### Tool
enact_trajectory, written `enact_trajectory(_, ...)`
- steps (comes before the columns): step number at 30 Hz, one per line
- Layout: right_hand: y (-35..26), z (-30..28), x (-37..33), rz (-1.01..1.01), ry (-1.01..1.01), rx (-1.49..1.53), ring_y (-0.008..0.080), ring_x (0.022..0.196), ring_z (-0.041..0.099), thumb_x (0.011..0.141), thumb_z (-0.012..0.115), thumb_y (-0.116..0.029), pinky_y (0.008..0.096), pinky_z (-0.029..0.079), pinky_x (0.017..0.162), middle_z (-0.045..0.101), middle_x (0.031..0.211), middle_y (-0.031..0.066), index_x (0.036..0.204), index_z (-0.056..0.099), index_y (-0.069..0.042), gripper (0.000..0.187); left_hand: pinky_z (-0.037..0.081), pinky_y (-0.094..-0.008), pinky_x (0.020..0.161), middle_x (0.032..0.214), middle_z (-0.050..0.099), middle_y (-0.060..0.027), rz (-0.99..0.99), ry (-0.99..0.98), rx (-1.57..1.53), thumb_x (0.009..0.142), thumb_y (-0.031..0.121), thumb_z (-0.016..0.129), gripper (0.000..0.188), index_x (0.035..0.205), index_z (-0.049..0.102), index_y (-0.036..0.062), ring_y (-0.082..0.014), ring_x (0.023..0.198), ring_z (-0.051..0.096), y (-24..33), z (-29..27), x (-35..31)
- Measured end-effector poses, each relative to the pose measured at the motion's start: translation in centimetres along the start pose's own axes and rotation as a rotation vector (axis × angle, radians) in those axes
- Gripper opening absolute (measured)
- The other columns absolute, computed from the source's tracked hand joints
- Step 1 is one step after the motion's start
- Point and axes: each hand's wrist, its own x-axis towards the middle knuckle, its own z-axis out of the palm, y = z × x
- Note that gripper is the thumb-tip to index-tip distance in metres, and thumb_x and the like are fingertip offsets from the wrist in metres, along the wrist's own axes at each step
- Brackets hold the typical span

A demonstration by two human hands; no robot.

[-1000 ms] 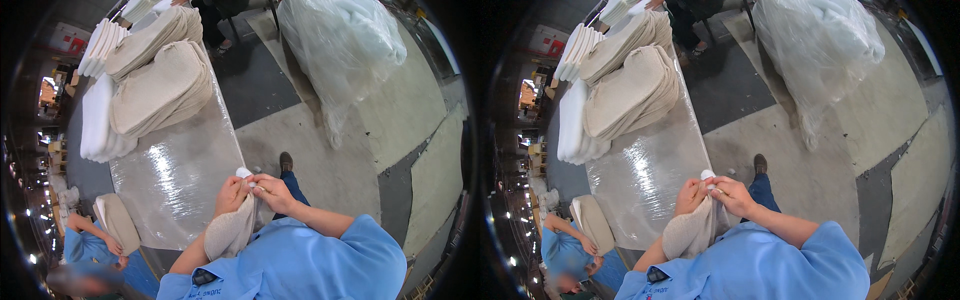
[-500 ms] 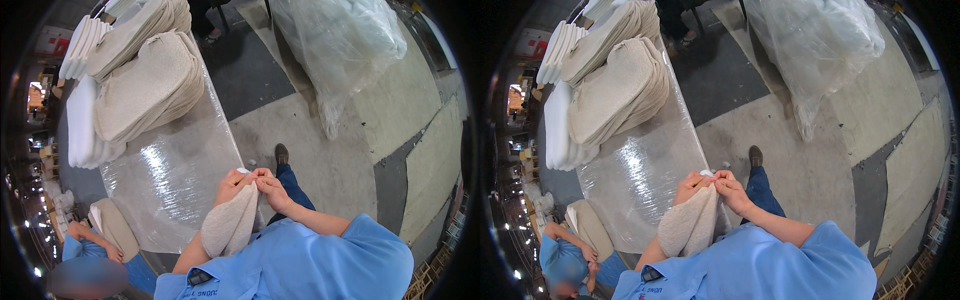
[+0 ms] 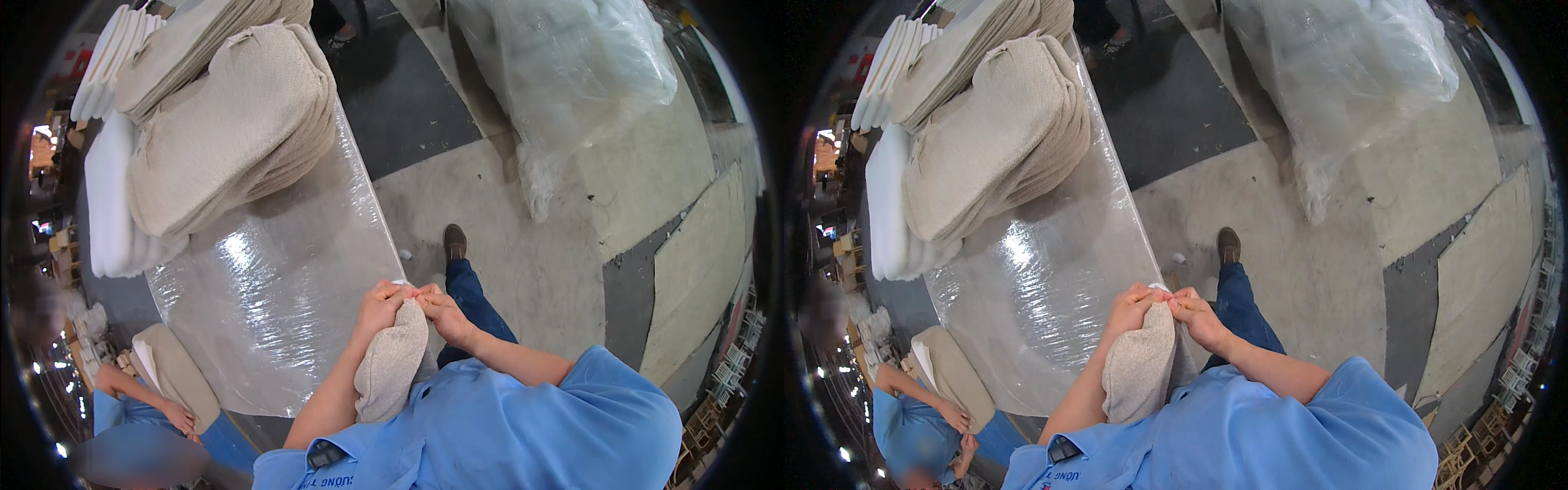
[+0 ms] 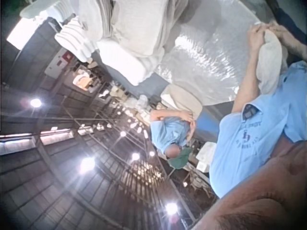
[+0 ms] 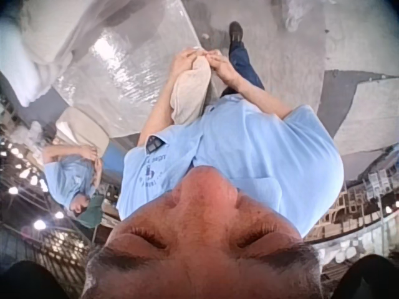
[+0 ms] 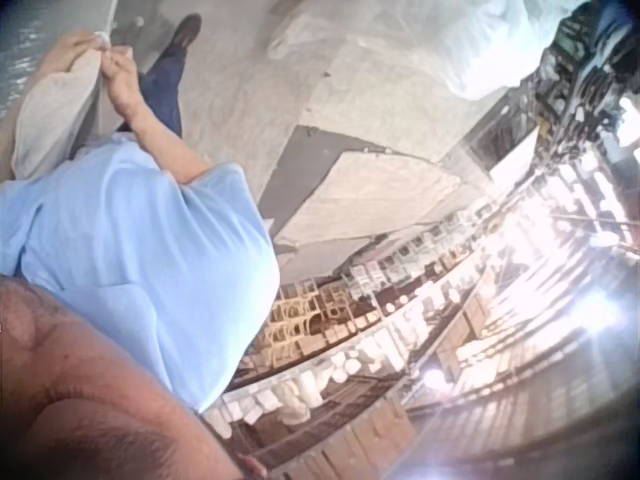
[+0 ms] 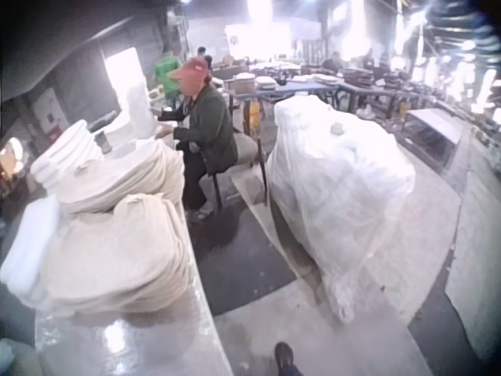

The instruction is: The person inserts white foam inserts into beige fabric covers and places the finished cushions on a stack. The person handles foam inserts and fabric covers one at a time, aligning and tucking the foam into the covers.

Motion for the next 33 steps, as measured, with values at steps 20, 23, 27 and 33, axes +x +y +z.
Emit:
enact_trajectory(20,0.0,-2.7,-3.9,0.267,-0.032,0.144,0.0112,0.097,0.068,0.111,0.062,-0.023,0.0298,0.056,0.09,0.071,0.106,-0.0017,0.116,0.072,-0.008,0.019,0.052,-0.0322,0.093,0.121,0.072,-0.0085,0.009,0.054,-0.257,0.106,0.027,0.065,0.033,0.128,0.074,0.0038,-0.0155,0.104,0.066,-3.8,0.0,-6.6)
enact_trajectory(23,-0.2,-2.9,-4.7,0.204,-0.06,0.18,0.0143,0.101,0.072,0.108,0.064,-0.015,0.0327,0.06,0.089,0.076,0.115,0.0043,0.13,0.07,-0.005,0.025,0.053,-0.0342,0.094,0.118,0.067,-0.0105,0.02,0.071,-0.007,0.103,0.029,0.07,0.03,0.118,0.072,0.0034,-0.0194,0.106,0.064,-7.3,-1.6,-13.3)
enact_trajectory(27,-0.2,-3.3,-4.7,0.227,0.021,0.192,0.0172,0.105,0.074,0.107,0.063,-0.013,0.0356,0.061,0.091,0.076,0.122,0.0092,0.137,0.067,-0.003,0.032,0.053,-0.036,0.092,0.118,0.06,-0.0114,-0.061,0.021,0.186,0.1,0.029,0.073,0.025,0.109,0.072,0.0054,-0.024,0.106,0.062,-8.0,-2.5,-19.4)
enact_trajectory(33,0.1,-3.6,-4.9,0.138,-0.021,0.048,0.021,0.111,0.073,0.107,0.063,-0.017,0.0379,0.059,0.098,0.074,0.128,0.0106,0.139,0.065,-0.001,0.036,0.052,-0.0367,0.091,0.117,0.063,-0.0116,-0.079,-0.079,0.15,0.102,0.028,0.07,0.023,0.11,0.072,0.0063,-0.0243,0.103,0.063,-12.9,-3.9,-24.4)
